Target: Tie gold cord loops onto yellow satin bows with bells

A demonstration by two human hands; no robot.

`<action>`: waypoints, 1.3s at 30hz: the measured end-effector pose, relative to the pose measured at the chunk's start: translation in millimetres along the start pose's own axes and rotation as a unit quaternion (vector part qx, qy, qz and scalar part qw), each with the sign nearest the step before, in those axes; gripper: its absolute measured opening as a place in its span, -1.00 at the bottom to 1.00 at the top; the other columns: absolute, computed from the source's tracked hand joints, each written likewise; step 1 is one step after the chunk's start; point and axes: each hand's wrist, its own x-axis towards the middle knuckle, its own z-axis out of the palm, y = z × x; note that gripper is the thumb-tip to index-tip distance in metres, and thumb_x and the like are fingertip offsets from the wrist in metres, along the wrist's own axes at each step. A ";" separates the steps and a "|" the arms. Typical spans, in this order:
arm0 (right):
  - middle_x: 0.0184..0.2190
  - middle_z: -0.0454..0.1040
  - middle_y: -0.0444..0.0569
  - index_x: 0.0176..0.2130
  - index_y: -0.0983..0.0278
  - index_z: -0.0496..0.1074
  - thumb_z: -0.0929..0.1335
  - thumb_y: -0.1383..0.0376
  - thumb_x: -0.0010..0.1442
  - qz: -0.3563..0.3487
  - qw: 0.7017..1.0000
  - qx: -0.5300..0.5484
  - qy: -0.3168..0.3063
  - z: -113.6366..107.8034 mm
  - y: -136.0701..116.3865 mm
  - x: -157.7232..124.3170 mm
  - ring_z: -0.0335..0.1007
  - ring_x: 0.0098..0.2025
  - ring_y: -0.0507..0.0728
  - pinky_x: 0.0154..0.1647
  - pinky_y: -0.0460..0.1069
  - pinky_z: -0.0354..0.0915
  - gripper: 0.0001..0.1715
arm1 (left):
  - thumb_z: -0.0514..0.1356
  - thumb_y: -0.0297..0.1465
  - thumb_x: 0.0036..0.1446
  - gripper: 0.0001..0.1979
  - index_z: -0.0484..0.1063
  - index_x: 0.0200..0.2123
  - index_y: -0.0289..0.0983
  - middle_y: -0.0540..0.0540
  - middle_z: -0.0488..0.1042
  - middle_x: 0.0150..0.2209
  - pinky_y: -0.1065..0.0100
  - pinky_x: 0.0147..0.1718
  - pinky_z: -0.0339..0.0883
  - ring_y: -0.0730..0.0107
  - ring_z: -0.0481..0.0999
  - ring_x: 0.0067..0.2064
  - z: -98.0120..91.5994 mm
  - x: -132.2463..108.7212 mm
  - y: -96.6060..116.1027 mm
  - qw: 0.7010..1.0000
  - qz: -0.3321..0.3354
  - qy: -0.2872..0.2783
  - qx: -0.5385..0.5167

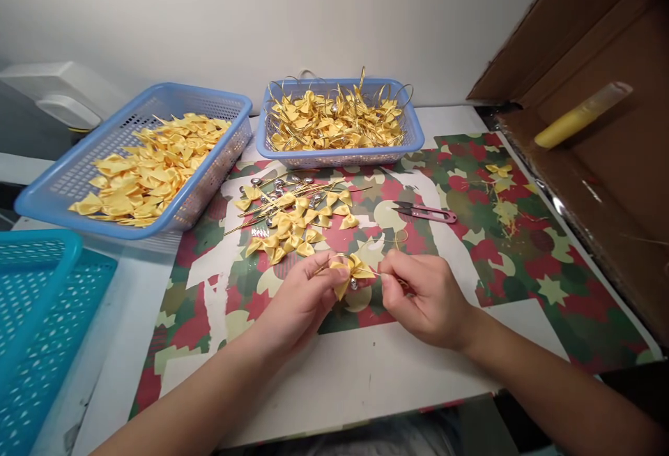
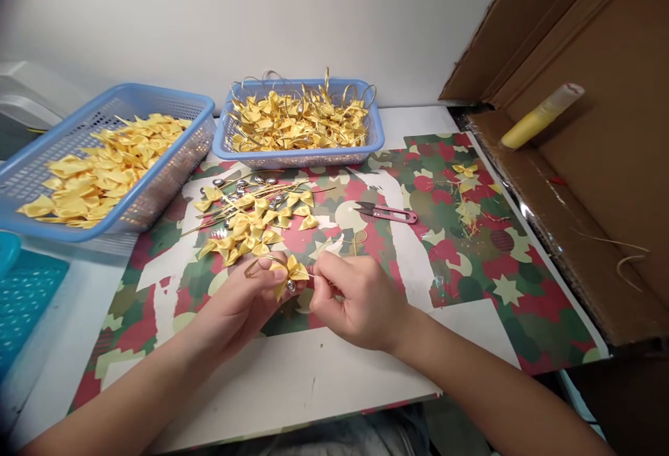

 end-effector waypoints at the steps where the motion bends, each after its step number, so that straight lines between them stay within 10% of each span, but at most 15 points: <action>1: -0.64 0.00 -0.25 -0.49 0.23 0.07 0.17 0.46 0.15 -0.002 1.000 -0.001 -0.001 -0.1 0.1 -0.1 -0.10 -0.64 -0.08 -0.64 -0.14 -0.06 -0.77 | 0.36 -0.38 -0.06 -0.73 0.29 -0.57 -0.29 0.05 0.31 -0.56 0.48 -0.45 0.21 0.53 0.29 -0.47 0.1 -0.5 -0.4 1.000 0.005 0.004 0.011; 17: -0.63 0.05 -0.26 -0.45 0.24 0.14 0.18 0.46 0.20 0.006 0.996 0.070 -0.049 2.9 6.7 -1.3 -0.04 -0.62 -0.08 -0.62 -0.16 -0.02 -0.79 | 0.30 -0.33 -0.03 -0.68 0.19 -0.59 -0.27 0.07 0.22 -0.55 0.45 -0.51 0.01 0.53 0.13 -0.50 -1.6 -3.2 -2.4 0.993 0.040 0.015 0.114; 28: -0.37 0.51 -0.04 -0.25 0.29 0.42 0.30 0.50 0.22 -0.018 0.999 0.018 0.031 4.5 6.9 1.6 0.40 -0.33 0.03 -0.33 -0.09 0.34 -0.84 | 0.25 -0.29 0.09 -0.66 0.17 -0.57 -0.28 0.12 0.17 -0.60 0.46 -0.55 -0.08 0.58 0.05 -0.54 -3.0 -3.4 -0.2 0.986 0.060 0.025 0.157; 39: -0.48 0.49 -0.16 -0.32 0.28 0.41 0.29 0.52 0.21 0.007 1.000 0.016 -0.021 0.5 13.1 1.3 0.34 -0.50 -0.07 -0.49 -0.17 0.24 -0.82 | 0.24 -0.31 0.12 -0.66 0.19 -0.59 -0.29 0.06 0.27 -0.53 0.47 -0.54 -0.02 0.58 0.15 -0.51 -0.4 -6.1 2.6 0.981 0.085 0.016 0.175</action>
